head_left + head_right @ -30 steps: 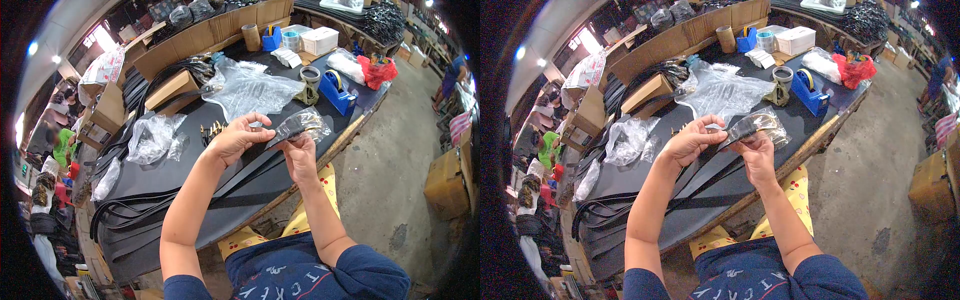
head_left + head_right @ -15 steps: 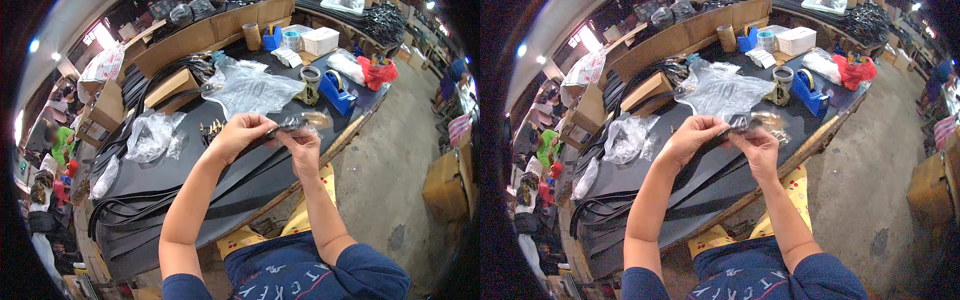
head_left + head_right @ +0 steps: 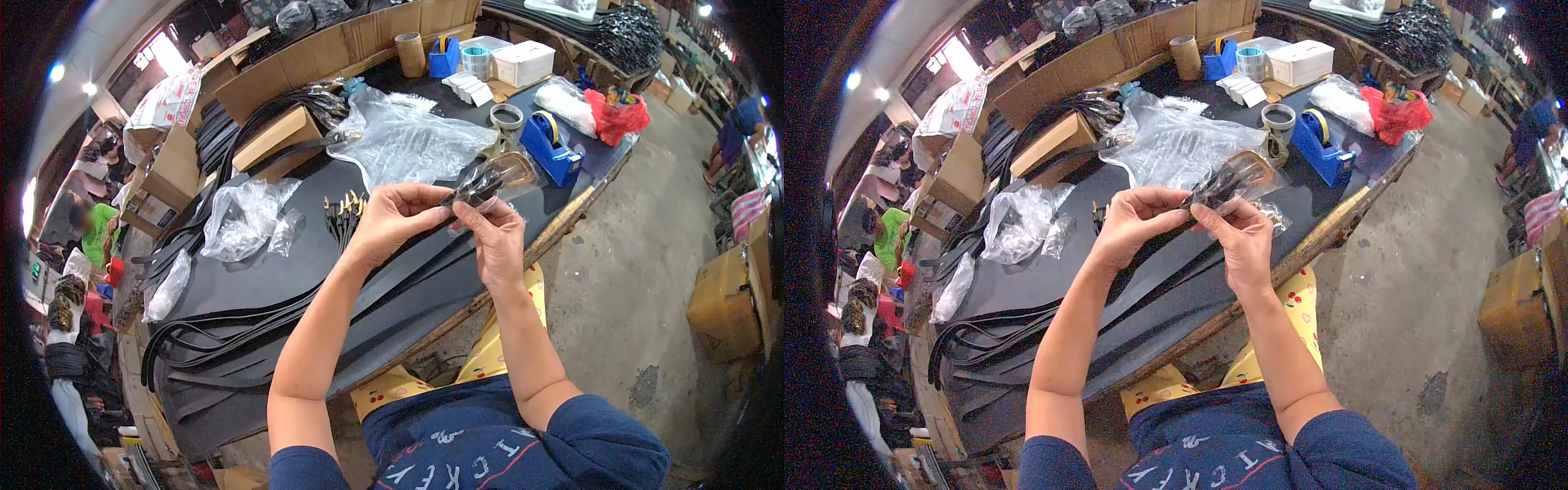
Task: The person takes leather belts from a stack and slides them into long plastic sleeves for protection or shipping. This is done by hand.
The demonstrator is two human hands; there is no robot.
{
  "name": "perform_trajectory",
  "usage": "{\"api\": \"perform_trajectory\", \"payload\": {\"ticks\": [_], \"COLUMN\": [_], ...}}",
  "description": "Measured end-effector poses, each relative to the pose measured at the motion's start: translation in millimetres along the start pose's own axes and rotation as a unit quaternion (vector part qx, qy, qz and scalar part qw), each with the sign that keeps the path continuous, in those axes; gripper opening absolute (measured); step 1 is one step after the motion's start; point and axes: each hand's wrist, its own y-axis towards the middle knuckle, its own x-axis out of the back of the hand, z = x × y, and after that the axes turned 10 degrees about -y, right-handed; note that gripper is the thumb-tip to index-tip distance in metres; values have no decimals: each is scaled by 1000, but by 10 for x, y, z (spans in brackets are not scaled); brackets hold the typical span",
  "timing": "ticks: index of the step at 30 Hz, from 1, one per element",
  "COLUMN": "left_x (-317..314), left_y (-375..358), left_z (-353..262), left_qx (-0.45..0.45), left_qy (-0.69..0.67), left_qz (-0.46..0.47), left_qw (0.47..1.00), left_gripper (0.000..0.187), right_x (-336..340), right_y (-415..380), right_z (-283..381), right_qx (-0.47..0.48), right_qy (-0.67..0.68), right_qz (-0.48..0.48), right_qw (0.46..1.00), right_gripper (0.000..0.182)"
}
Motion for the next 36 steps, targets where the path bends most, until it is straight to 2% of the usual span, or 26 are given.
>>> {"api": "perform_trajectory", "payload": {"ticks": [5, 9, 12, 15, 18, 21, 23, 24, 27, 29, 31, 32, 33, 35, 36], "left_x": [-49, -77, -72, -78, -72, -42, -22, -24, -13, -27, -36, -35, -31, -16, -11], "left_y": [6, 8, 49, 92, 145, 175, 175, 162, 175, 169, 166, 163, 161, 161, 154], "left_z": [66, 85, 148, 193, 177, 202, 208, 196, 208, 180, 157, 156, 158, 175, 181], "left_qx": [-26, -13, -11, 0, 50, 80, 91, 91, 96, 92, 95, 88, 81, 81, 76], "left_qy": [-8, -12, -2, -11, -69, -107, -113, -107, -120, -109, -115, -111, -106, -105, -110], "left_qz": [-21, -29, -37, -49, -64, -68, -67, -74, -81, -86, -85, -79, -75, -74, -72], "left_qw": [999, 999, 999, 999, 994, 989, 987, 987, 985, 986, 985, 987, 988, 988, 988], "left_gripper": [27, 26, 26, 26, 26, 24, 25, 26, 26, 25, 25, 24, 24, 23, 23], "right_x": [19, 43, 106, 217, 379, 696, 964, 1226, 1887, 2179, 2378, 2467, 2440, 2369, 2355], "right_y": [8, 11, 31, 52, 88, 242, 474, 691, 1246, 1505, 1691, 1786, 1806, 1839, 1850], "right_z": [-32, -45, -88, -87, 10, 158, 407, 411, 665, 836, 871, 860, 894, 902, 900], "right_qx": [-6, -6, -46, -62, -91, -39, 21, 66, 138, 98, 14, -14, -13, -179, -192], "right_qy": [13, 14, 25, 10, -7, -163, -333, -332, -486, -575, -632, -652, -653, -618, -603], "right_qz": [2, 6, 12, 35, 85, 57, -12, -32, -128, -115, -78, -23, -24, 19, 15], "right_qw": [1000, 1000, 999, 997, 992, 984, 943, 940, 854, 804, 771, 758, 757, 766, 774], "right_gripper": [9, 9, 10, 9, 10, 20, 22, 20, 19, 24, 31, 32, 32, 29, 28]}}
